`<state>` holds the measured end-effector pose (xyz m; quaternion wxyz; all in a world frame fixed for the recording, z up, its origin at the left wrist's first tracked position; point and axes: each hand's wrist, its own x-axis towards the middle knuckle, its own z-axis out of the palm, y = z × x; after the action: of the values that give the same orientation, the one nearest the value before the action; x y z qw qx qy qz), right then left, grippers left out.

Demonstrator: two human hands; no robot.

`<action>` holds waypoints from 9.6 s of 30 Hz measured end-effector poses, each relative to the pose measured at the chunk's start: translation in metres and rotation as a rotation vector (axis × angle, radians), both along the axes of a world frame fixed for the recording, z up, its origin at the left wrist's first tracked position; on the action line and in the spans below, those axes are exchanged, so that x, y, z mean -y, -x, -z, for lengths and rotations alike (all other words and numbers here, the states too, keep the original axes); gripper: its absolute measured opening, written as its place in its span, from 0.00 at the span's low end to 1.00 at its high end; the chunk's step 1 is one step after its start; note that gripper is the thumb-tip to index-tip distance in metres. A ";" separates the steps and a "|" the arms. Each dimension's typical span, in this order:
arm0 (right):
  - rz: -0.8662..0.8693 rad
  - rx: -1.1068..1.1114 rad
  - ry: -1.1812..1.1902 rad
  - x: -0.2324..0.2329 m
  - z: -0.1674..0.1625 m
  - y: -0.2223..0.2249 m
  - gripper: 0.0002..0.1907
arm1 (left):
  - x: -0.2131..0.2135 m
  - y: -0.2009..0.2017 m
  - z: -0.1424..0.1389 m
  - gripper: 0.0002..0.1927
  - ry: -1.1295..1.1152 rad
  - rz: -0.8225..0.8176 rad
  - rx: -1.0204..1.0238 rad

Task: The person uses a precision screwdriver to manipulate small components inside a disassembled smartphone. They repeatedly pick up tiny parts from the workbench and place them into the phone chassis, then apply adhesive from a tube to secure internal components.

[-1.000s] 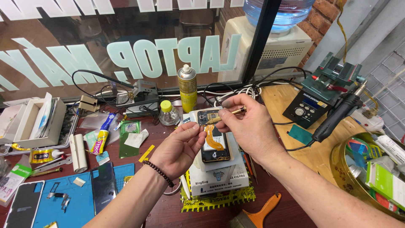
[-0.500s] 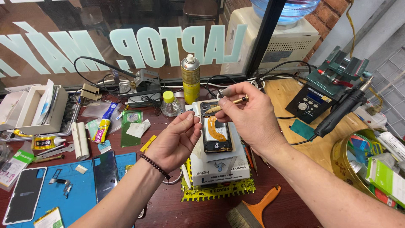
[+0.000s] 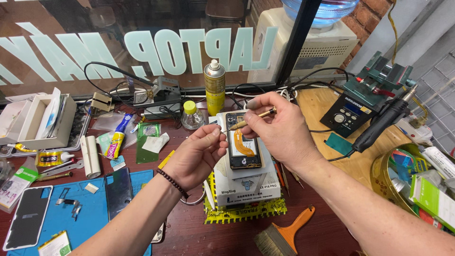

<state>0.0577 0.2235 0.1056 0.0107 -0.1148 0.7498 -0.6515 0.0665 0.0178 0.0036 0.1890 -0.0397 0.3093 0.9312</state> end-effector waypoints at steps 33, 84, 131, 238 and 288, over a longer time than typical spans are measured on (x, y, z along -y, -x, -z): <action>-0.208 -0.259 -0.758 -0.016 0.027 0.013 0.10 | -0.029 -0.030 0.004 0.39 1.748 0.006 -1.148; -0.177 -0.329 -0.951 -0.010 0.027 0.002 0.13 | -0.049 -0.004 0.029 0.51 1.229 -0.082 0.003; 0.062 0.414 -0.007 0.012 0.047 0.034 0.08 | 0.170 0.013 0.150 0.12 1.896 -0.325 0.168; -0.314 -0.462 -0.754 -0.026 0.023 -0.021 0.09 | -0.038 -0.030 -0.004 0.32 1.457 0.058 -0.978; -0.259 -0.390 -0.803 -0.009 0.029 -0.017 0.12 | -0.049 0.019 0.002 0.50 1.325 0.151 0.189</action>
<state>0.0747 0.2327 0.0762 -0.0057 -0.3147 0.9102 -0.2694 0.0476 0.0669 0.0012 0.2156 -0.2068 0.7993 0.5214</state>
